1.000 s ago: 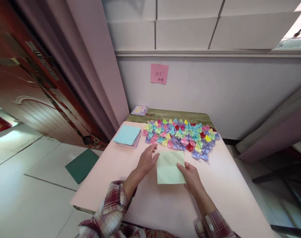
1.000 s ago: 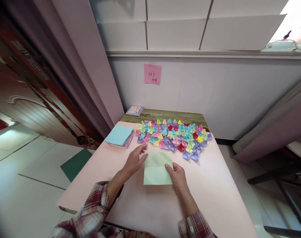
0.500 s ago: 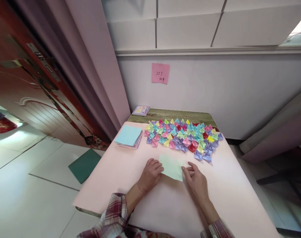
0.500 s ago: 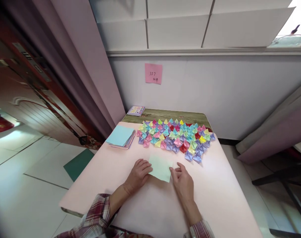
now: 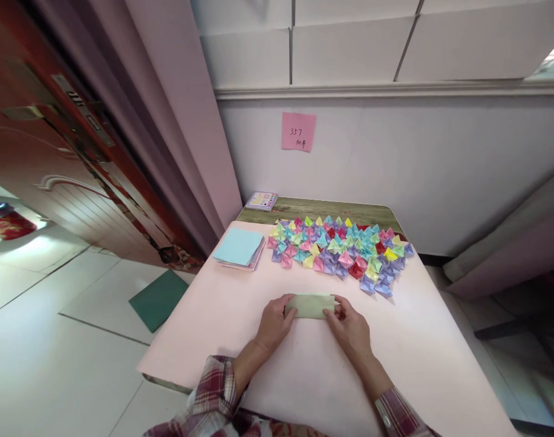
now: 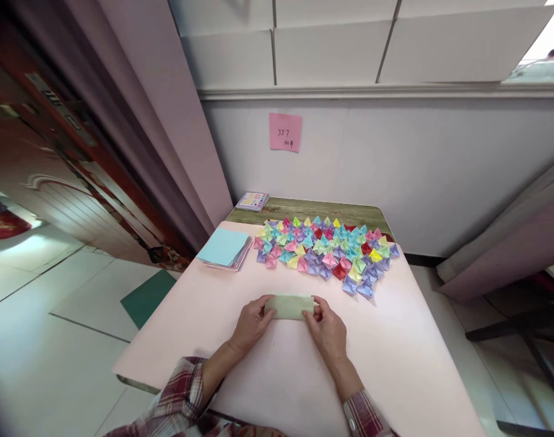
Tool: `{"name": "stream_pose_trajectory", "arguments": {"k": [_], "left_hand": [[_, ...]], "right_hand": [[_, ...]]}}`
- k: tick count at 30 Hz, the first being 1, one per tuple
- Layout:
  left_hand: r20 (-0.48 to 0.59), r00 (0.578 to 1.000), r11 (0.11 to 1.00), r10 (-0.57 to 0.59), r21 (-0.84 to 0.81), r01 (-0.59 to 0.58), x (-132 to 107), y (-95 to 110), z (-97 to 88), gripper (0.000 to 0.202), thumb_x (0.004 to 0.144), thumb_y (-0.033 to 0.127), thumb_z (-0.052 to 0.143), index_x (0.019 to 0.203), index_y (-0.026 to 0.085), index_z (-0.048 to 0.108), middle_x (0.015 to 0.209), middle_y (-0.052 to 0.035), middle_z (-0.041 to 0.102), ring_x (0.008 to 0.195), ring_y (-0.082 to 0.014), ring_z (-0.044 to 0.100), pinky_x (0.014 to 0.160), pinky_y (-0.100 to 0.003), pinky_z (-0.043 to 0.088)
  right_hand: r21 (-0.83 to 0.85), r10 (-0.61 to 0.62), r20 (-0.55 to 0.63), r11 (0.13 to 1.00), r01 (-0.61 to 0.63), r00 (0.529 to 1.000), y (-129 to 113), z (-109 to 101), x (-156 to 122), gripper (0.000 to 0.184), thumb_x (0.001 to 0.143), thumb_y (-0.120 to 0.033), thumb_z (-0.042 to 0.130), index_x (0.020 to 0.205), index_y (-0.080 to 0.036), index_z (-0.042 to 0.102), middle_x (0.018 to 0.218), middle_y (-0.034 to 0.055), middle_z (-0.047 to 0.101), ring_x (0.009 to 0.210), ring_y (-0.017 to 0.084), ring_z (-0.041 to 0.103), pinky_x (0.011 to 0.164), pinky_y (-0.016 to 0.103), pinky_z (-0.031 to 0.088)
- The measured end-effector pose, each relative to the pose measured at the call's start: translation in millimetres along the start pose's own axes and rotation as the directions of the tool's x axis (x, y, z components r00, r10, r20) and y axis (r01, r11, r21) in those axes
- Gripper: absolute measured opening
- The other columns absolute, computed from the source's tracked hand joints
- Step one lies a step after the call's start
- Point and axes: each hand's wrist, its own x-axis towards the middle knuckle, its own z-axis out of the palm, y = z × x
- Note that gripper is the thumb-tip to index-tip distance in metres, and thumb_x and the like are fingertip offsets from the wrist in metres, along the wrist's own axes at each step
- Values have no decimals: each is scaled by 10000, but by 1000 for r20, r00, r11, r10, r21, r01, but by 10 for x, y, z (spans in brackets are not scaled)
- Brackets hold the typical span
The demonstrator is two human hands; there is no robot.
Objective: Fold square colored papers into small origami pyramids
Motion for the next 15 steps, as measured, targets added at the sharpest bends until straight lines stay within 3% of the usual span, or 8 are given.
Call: {"name": "stream_pose_trajectory", "arguments": {"k": [2,4,7,9,12,15], "left_hand": [[-107,994,994,10,107,2,-25,-13,35,555,783,131,547,1330,187,476,1247,-95,607,1098,-238,576,928,-408,464],[-182,975,965,129,249,-81,-69,-6,70,623,786,93,528,1392,161,401,1386,-143,481,1245,-275,469,1010,-460,400],[-64,929,876,366,362,-320,-145,20,122,427,831,46,460,1219,189,564,1296,-126,546,1195,-264,493,1012,-470,382],[49,902,840,429,345,-419,-183,37,148,356,846,29,425,1100,195,611,1141,-102,617,1074,-236,549,959,-442,421],[114,904,849,411,314,-425,-211,55,163,352,844,25,416,1111,175,590,1075,-104,620,1016,-232,555,906,-424,448],[117,908,858,403,298,-419,-219,60,150,361,838,21,414,1122,171,578,1096,-110,612,1033,-242,543,906,-429,447]], "right_hand": [[-54,74,7,996,-73,997,-51,25,67,373,814,-424,562,1152,-267,577,762,-39,662,686,166,631,584,263,422],[-84,106,3,991,-105,994,-85,39,101,385,799,-416,569,1159,-279,565,804,-44,662,696,159,631,582,257,409],[-117,101,-24,988,-103,995,-96,39,127,450,776,-421,585,1202,-284,537,961,-18,656,730,154,627,599,259,412],[-150,67,-44,986,-73,997,-99,21,167,500,758,-449,605,1219,-273,531,1088,22,630,815,177,632,631,272,425],[-211,-36,3,977,35,999,-144,-21,291,579,697,-512,668,1201,-253,552,1181,78,591,980,242,613,670,299,430],[-293,-33,118,954,66,992,-238,-50,457,599,610,-560,738,1093,-236,595,1043,85,643,920,269,629,646,312,412]]}}
